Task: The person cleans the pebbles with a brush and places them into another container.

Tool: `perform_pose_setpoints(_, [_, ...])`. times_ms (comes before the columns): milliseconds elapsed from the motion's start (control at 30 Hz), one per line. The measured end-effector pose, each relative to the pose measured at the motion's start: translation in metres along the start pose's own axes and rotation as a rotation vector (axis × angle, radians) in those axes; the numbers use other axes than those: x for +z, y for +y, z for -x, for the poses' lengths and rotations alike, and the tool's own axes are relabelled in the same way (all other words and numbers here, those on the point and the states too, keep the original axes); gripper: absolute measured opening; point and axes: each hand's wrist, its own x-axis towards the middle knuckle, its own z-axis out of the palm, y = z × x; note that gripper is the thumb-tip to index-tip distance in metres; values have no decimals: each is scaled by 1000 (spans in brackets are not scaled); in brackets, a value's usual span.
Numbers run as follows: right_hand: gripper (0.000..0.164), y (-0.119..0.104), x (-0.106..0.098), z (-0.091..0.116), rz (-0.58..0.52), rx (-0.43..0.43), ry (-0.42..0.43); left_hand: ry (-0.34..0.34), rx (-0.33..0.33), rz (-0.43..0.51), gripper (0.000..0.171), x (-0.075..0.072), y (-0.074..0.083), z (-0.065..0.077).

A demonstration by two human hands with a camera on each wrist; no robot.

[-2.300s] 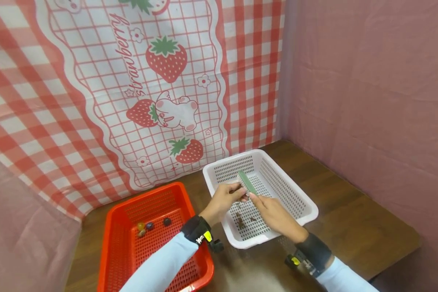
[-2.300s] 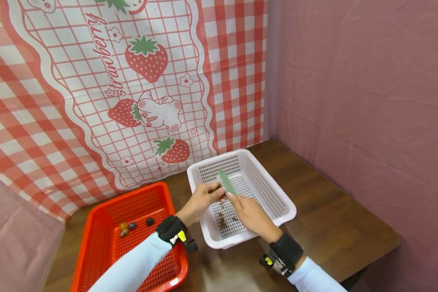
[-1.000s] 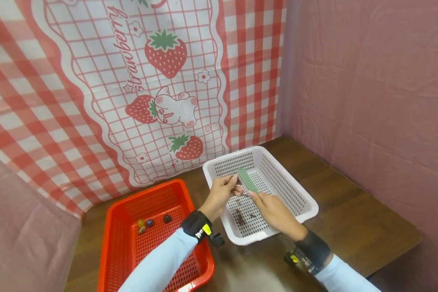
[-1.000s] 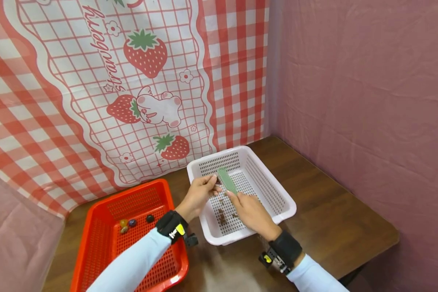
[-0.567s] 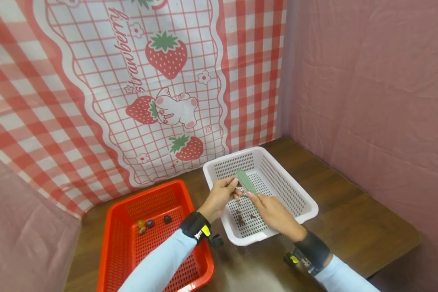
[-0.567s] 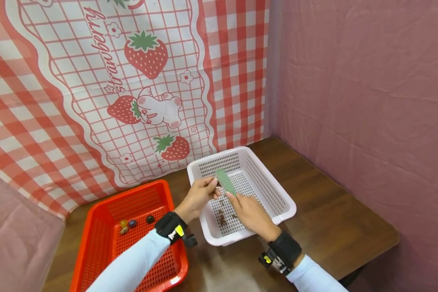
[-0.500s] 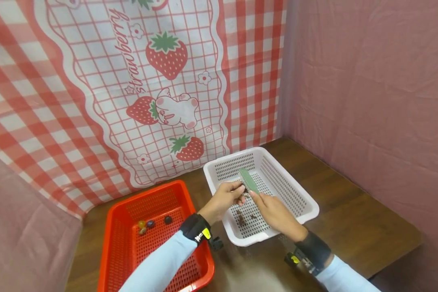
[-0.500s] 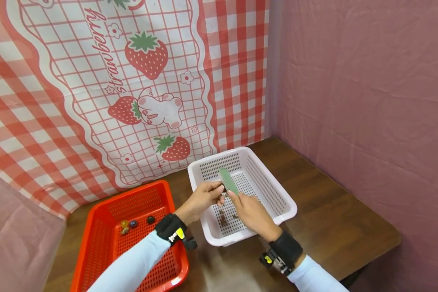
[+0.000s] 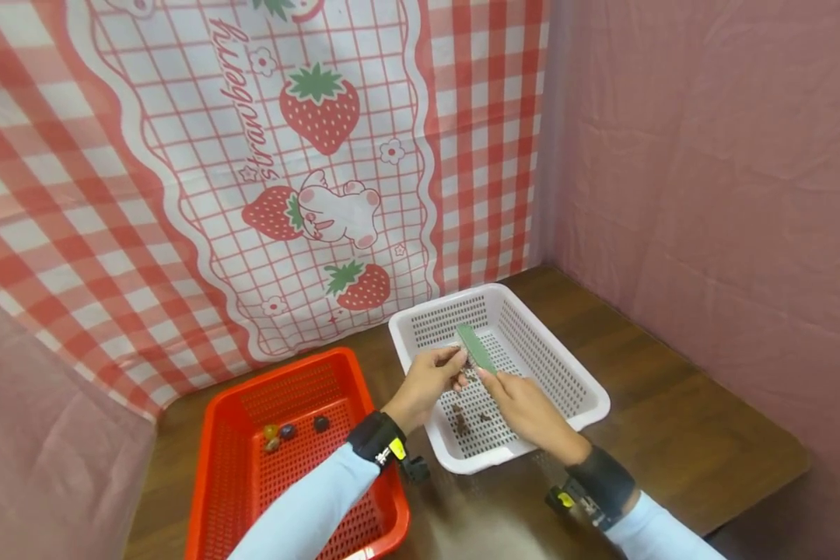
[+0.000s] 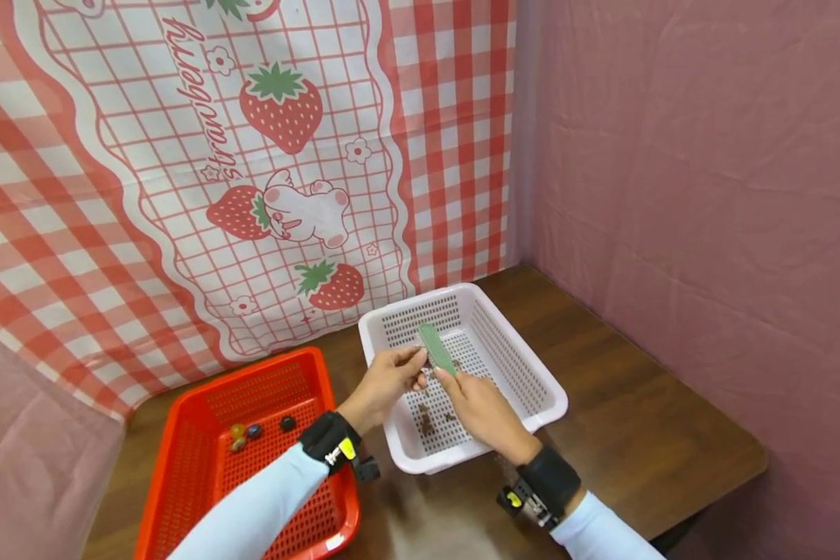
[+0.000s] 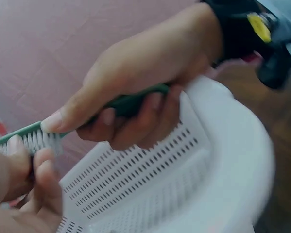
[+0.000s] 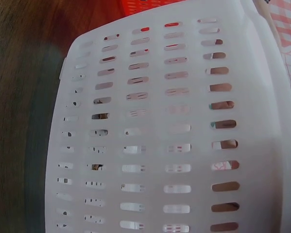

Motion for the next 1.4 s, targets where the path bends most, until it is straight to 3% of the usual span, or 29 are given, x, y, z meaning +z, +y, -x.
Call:
perform_pose_setpoints(67, [47,0,0,0,-21,-11,-20,62,15,63,39,-1,-1,-1])
perform_pose_setpoints(133, [46,0,0,1,-33,-15,-30,72,23,84,38,-2,-2,-2])
perform_pose_setpoints(300, [47,1,-1,1,-25,6,6,-42,26,-6,37,-2,-3,-1])
perform_pose_setpoints(467, [46,1,0,2,-20,-26,-17,56,24,113,37,-4,-2,-1])
perform_pose_setpoints(700, [47,2,-3,3,-43,17,19,-97,34,-19,40,-4,-2,1])
perform_pose_setpoints(933, [46,1,-3,2,-89,2,23,14,97,-108,37,-13,7,2])
perform_pose_setpoints(1400, [42,1,-1,5,-24,-41,81,164,85,-181,36,-52,15,19])
